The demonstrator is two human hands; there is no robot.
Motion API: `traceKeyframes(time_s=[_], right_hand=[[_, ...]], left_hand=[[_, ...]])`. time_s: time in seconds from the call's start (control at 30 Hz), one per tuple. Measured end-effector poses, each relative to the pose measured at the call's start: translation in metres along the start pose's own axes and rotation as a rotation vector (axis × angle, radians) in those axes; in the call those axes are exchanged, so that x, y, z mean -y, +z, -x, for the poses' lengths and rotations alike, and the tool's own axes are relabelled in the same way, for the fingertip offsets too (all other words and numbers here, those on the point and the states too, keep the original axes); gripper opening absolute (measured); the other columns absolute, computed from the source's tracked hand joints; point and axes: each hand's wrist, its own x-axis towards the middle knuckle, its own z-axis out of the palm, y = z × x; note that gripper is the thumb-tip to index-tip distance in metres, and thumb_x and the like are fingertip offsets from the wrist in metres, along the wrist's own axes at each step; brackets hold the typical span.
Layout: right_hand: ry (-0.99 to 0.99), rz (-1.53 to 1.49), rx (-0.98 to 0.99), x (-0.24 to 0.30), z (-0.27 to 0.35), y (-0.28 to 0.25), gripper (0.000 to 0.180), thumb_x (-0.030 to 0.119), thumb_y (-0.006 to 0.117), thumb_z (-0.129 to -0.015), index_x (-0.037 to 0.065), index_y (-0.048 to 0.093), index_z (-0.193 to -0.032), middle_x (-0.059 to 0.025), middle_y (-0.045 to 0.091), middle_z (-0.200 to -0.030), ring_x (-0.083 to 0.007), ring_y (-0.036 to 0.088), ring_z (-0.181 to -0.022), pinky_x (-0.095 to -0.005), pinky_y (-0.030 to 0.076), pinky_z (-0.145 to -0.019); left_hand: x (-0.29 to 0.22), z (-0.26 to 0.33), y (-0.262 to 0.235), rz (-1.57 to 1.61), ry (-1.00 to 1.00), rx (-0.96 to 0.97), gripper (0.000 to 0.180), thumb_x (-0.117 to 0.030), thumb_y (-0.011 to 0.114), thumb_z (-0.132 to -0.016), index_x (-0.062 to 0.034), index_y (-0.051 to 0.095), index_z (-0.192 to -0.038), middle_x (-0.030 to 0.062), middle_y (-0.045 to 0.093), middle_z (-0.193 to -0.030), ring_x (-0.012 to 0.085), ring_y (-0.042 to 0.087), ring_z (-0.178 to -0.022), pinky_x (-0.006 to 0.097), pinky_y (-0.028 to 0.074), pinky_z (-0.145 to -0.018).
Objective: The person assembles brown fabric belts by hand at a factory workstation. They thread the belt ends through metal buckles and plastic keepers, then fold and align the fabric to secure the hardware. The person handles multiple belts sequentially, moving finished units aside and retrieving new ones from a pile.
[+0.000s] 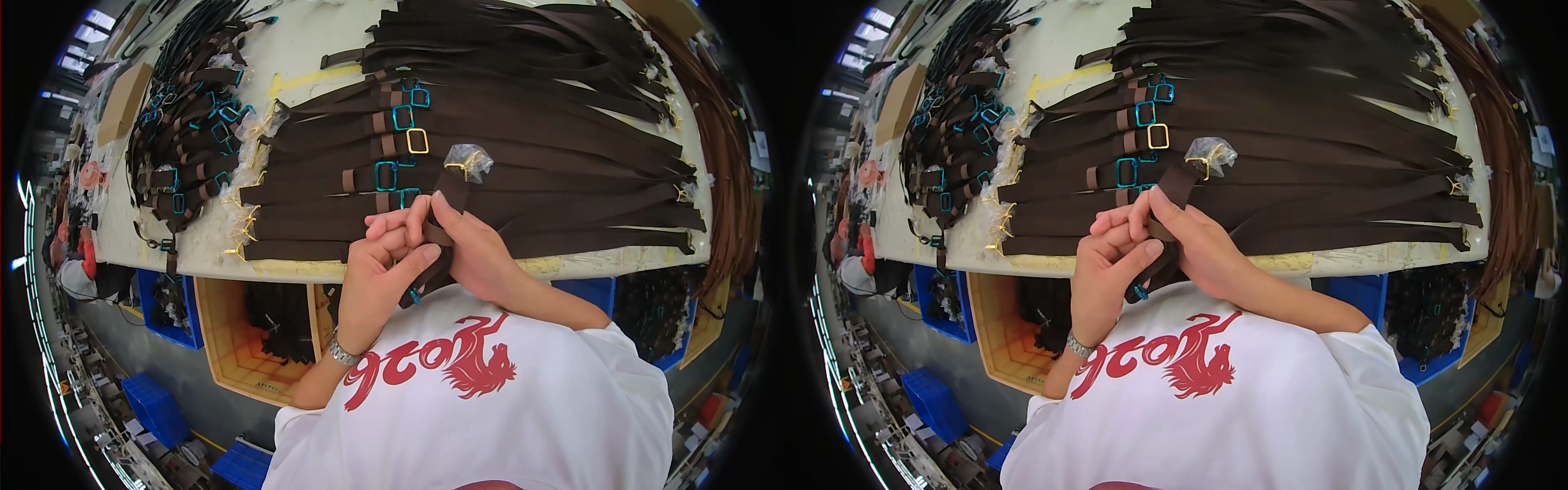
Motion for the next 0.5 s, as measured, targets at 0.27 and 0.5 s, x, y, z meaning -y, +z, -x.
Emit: traceKeyframes(time_s=[0.27, 0.5], right_hand=[[0.088, -0.056, -0.010, 0.000, 0.006, -0.002, 0.051, 0.052, 0.038, -0.119, 0.008, 0.061, -0.104, -0.0179, 0.071, -0.132, -0.0238, 0.064, -0.126, -0.0354, 0.052, -0.105], [0.061, -0.045, -0.120, -0.010, 0.004, 0.006, 0.050, 0.052, 0.042, -0.118, 0.007, 0.064, -0.126, -0.0113, 0.071, -0.133, -0.0157, 0.062, -0.124, -0.0308, 0.049, -0.106]], left_hand=[[0.011, 0.003, -0.004, -0.589, 0.472, -0.119, 0.011, -0.003, 0.080, -0.093, 0.0035, 0.076, -0.101, 0.0087, 0.075, -0.078, 0.0166, 0.070, -0.067, 0.030, 0.053, -0.067], [0.014, -0.023, -0.012, -0.857, 0.934, -0.247, 0.010, -0.002, 0.083, -0.086, -0.0007, 0.073, -0.087, 0.0125, 0.071, -0.076, 0.0284, 0.070, -0.066, 0.035, 0.056, -0.062]])
